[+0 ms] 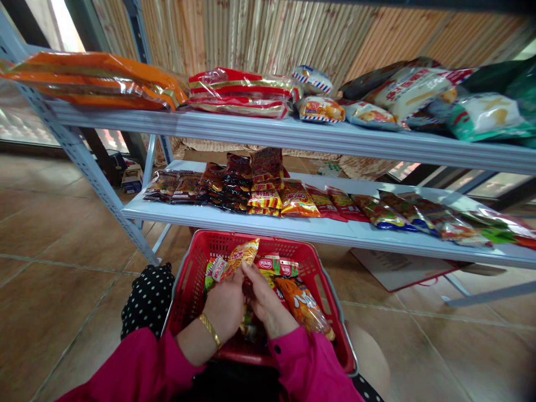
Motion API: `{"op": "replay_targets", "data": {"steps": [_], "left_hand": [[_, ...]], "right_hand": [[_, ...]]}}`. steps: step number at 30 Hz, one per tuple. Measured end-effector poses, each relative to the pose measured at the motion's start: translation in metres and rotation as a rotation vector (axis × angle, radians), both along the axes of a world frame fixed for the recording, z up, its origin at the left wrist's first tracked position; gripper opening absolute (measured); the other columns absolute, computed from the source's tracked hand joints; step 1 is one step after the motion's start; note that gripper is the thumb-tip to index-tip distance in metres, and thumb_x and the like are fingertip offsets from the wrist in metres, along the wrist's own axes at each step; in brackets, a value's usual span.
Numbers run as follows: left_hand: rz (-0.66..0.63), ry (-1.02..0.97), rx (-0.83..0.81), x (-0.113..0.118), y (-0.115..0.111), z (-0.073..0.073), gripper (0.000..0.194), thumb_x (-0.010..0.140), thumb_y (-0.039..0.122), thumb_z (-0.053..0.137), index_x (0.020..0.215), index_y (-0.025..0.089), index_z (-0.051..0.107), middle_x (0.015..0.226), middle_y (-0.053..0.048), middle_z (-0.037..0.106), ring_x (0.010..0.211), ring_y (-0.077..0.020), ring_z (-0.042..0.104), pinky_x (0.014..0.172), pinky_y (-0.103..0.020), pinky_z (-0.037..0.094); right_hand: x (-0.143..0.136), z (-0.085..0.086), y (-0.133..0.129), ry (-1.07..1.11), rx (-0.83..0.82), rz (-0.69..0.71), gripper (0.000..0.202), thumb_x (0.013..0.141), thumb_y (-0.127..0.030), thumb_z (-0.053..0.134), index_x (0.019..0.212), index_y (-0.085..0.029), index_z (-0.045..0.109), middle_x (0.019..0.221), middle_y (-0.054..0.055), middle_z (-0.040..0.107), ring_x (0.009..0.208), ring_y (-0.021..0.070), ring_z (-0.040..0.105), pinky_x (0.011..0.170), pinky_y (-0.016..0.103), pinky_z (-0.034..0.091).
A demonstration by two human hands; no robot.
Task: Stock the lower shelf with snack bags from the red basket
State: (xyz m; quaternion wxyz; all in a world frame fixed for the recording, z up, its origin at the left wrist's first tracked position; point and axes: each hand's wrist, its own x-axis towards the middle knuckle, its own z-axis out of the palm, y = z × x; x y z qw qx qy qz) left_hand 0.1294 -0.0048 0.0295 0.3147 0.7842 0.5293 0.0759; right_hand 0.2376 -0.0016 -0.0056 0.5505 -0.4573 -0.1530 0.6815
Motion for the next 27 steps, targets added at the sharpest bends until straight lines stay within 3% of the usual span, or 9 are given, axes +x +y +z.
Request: {"op": "replay_targets", "data": {"steps": [4,8,10,13,16,18,20,22,27], "left_hand": [[-0.095,-0.159,0.043,0.008,-0.011,-0.002,0.052,0.083,0.019,0.045,0.134,0.012,0.048,0.133,-0.018,0.055,0.123,-0.0284,0.05,0.107,-0.038,0.034],[-0.179,-0.32,0.043,0.002,-0.002,0.0,0.04,0.085,0.035,0.051,0.119,0.019,0.061,0.124,-0.012,0.063,0.117,-0.027,0.054,0.105,-0.038,0.038],[-0.062,-0.414,0.09,-0.004,0.011,-0.003,0.04,0.087,0.038,0.049,0.122,0.02,0.06,0.126,-0.01,0.062,0.119,-0.0247,0.054,0.106,-0.037,0.037],[0.235,-0.49,0.132,-0.013,0.035,-0.009,0.056,0.085,0.04,0.054,0.135,0.016,0.047,0.141,-0.013,0.049,0.131,-0.0253,0.043,0.112,-0.04,0.03],[0.447,-0.663,-0.214,-0.016,0.048,-0.014,0.071,0.082,0.044,0.058,0.141,0.012,0.034,0.149,-0.018,0.038,0.134,-0.0267,0.041,0.108,-0.041,0.035],[0.417,-0.834,-0.589,-0.015,0.048,-0.014,0.07,0.082,0.052,0.056,0.137,0.013,0.038,0.144,-0.02,0.044,0.125,-0.029,0.052,0.097,-0.042,0.046],[0.291,-0.991,-0.865,-0.013,0.043,-0.014,0.067,0.078,0.058,0.058,0.128,0.013,0.049,0.13,-0.02,0.058,0.112,-0.0302,0.061,0.088,-0.041,0.052],[0.211,-1.098,-0.971,-0.01,0.037,-0.014,0.062,0.072,0.055,0.067,0.118,0.014,0.057,0.116,-0.017,0.067,0.103,-0.0298,0.066,0.085,-0.04,0.054],[0.23,-1.172,-0.984,-0.008,0.031,-0.012,0.063,0.062,0.036,0.081,0.117,0.015,0.057,0.105,-0.014,0.072,0.093,-0.0294,0.07,0.082,-0.042,0.055]], "right_hand": [[0.005,-0.005,0.001,-0.017,0.025,-0.166,0.051,0.062,-0.04,0.08,0.105,-0.021,0.062,0.09,0.005,0.074,0.08,0.0216,0.069,0.071,0.031,0.053],[0.022,-0.006,-0.001,0.045,-0.076,-0.173,0.033,0.069,-0.035,0.073,0.096,-0.018,0.063,0.082,0.007,0.075,0.079,0.0247,0.07,0.071,0.035,0.055],[0.033,-0.003,-0.004,0.123,-0.125,-0.113,0.028,0.074,-0.034,0.066,0.096,-0.017,0.064,0.085,0.009,0.075,0.082,0.0269,0.071,0.073,0.038,0.055],[0.047,0.004,-0.012,0.18,-0.169,-0.003,0.033,0.076,-0.038,0.061,0.1,-0.016,0.064,0.092,0.012,0.075,0.089,0.0295,0.071,0.08,0.043,0.054],[0.056,0.011,-0.019,0.153,-0.158,0.06,0.04,0.075,-0.043,0.061,0.104,-0.015,0.065,0.095,0.013,0.075,0.092,0.0305,0.07,0.084,0.046,0.052],[0.059,0.014,-0.022,0.145,-0.141,0.068,0.041,0.076,-0.043,0.062,0.105,-0.015,0.065,0.095,0.013,0.075,0.092,0.0305,0.07,0.085,0.047,0.051],[0.06,0.015,-0.024,0.157,-0.127,0.065,0.041,0.076,-0.042,0.062,0.106,-0.014,0.065,0.094,0.013,0.075,0.091,0.0305,0.07,0.085,0.047,0.051],[0.059,0.016,-0.025,0.184,-0.128,0.078,0.04,0.077,-0.042,0.061,0.105,-0.014,0.065,0.094,0.013,0.075,0.091,0.0304,0.07,0.084,0.047,0.051],[0.058,0.017,-0.027,0.216,-0.126,0.093,0.037,0.075,-0.035,0.064,0.104,-0.013,0.065,0.096,0.013,0.075,0.092,0.0302,0.07,0.084,0.046,0.052]]}}
